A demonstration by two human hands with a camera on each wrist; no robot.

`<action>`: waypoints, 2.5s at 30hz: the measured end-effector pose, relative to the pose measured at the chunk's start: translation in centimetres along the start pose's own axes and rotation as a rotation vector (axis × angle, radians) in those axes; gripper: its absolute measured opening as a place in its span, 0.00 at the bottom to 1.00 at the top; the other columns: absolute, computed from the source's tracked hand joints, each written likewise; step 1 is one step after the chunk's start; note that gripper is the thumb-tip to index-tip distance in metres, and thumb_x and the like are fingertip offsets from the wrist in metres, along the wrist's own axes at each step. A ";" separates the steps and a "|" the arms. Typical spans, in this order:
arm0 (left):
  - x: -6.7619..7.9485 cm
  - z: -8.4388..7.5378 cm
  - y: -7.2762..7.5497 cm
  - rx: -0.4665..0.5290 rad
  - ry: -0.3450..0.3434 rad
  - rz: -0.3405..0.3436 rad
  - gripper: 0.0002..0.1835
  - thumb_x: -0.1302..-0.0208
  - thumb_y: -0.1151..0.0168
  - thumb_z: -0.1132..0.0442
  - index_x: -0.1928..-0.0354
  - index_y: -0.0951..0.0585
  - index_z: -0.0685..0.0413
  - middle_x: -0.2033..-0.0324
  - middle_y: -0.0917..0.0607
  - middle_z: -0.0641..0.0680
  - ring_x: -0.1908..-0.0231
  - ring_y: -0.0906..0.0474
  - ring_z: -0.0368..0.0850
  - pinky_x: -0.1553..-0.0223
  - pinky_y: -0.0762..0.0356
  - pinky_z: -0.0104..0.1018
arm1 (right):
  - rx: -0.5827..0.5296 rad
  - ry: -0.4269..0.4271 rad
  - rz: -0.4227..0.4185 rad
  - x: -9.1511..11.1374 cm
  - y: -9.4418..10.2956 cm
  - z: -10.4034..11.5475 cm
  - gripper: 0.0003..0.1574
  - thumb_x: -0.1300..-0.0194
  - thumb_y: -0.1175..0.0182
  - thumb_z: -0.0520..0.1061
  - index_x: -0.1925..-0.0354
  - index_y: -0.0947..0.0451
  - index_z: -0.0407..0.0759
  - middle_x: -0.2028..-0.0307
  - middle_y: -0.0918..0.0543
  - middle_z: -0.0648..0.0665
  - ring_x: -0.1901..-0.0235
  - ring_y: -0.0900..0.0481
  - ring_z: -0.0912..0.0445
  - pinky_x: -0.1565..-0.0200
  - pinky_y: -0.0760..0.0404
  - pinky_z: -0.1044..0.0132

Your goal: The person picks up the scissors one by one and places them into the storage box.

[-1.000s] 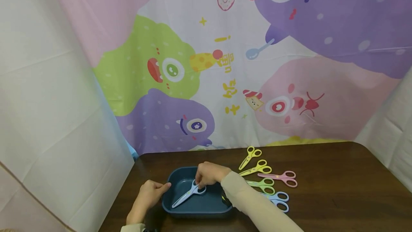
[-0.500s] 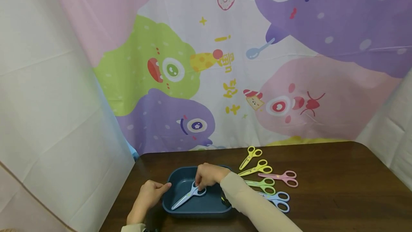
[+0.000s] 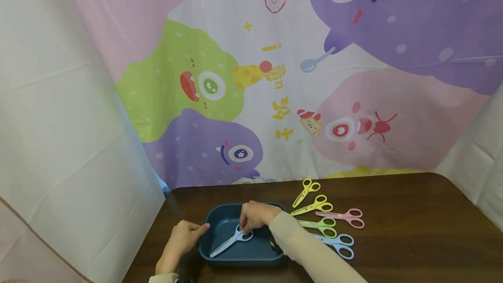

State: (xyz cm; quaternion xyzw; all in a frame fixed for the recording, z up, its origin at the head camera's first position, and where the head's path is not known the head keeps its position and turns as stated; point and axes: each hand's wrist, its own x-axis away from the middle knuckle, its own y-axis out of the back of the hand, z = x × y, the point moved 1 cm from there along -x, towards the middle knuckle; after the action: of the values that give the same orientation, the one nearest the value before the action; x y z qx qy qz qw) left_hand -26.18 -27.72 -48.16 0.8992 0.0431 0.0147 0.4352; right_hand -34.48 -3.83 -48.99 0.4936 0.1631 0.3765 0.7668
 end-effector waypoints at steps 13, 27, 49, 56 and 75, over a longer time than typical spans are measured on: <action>-0.2 0.2 -0.2 0.001 0.004 0.002 0.25 0.31 0.33 0.51 0.86 0.16 0.57 0.91 0.24 0.45 0.82 0.29 0.41 0.76 0.34 0.36 | -0.016 -0.012 -0.021 0.0 0.1 0.1 0.04 0.45 0.21 0.44 0.68 0.07 0.52 0.66 0.10 0.58 0.69 0.21 0.70 0.67 0.22 0.74; -0.1 0.1 -0.2 0.005 0.017 0.009 0.26 0.32 0.33 0.51 0.88 0.17 0.55 0.91 0.24 0.46 0.82 0.29 0.41 0.76 0.35 0.35 | -0.126 0.027 0.008 0.6 0.9 0.4 0.02 0.38 0.26 0.42 0.66 0.08 0.50 0.77 0.14 0.57 0.83 0.26 0.65 0.77 0.27 0.73; -0.4 0.0 -0.1 0.006 0.014 0.033 0.31 0.31 0.33 0.51 0.92 0.28 0.52 0.92 0.38 0.42 0.84 0.41 0.39 0.78 0.43 0.34 | -0.258 0.047 -0.002 2.2 4.0 0.8 0.10 0.33 0.30 0.51 0.56 0.10 0.50 0.69 0.12 0.52 0.78 0.17 0.52 0.75 0.18 0.67; -0.3 0.1 -0.2 -0.011 0.018 0.022 0.27 0.32 0.33 0.50 0.89 0.19 0.55 0.91 0.31 0.42 0.80 0.33 0.40 0.75 0.36 0.36 | -0.166 0.092 -0.033 2.9 4.8 0.8 0.23 0.33 0.30 0.54 0.46 0.13 0.44 0.59 0.12 0.55 0.63 0.17 0.65 0.57 0.19 0.72; -0.6 0.3 -0.2 -0.008 0.006 0.021 0.25 0.32 0.33 0.50 0.86 0.16 0.56 0.89 0.29 0.43 0.78 0.32 0.41 0.74 0.35 0.36 | -0.164 0.108 -0.137 5.8 7.0 0.4 0.46 0.35 0.32 0.62 0.25 0.33 0.48 0.40 0.18 0.45 0.41 0.19 0.51 0.41 0.21 0.61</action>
State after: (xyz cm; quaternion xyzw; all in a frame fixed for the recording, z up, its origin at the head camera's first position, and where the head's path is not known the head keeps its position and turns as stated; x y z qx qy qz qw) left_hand -26.77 -27.89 -48.44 0.8978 0.0348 0.0220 0.4385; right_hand -33.33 1.85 -41.91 0.3958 0.2060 0.3612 0.8188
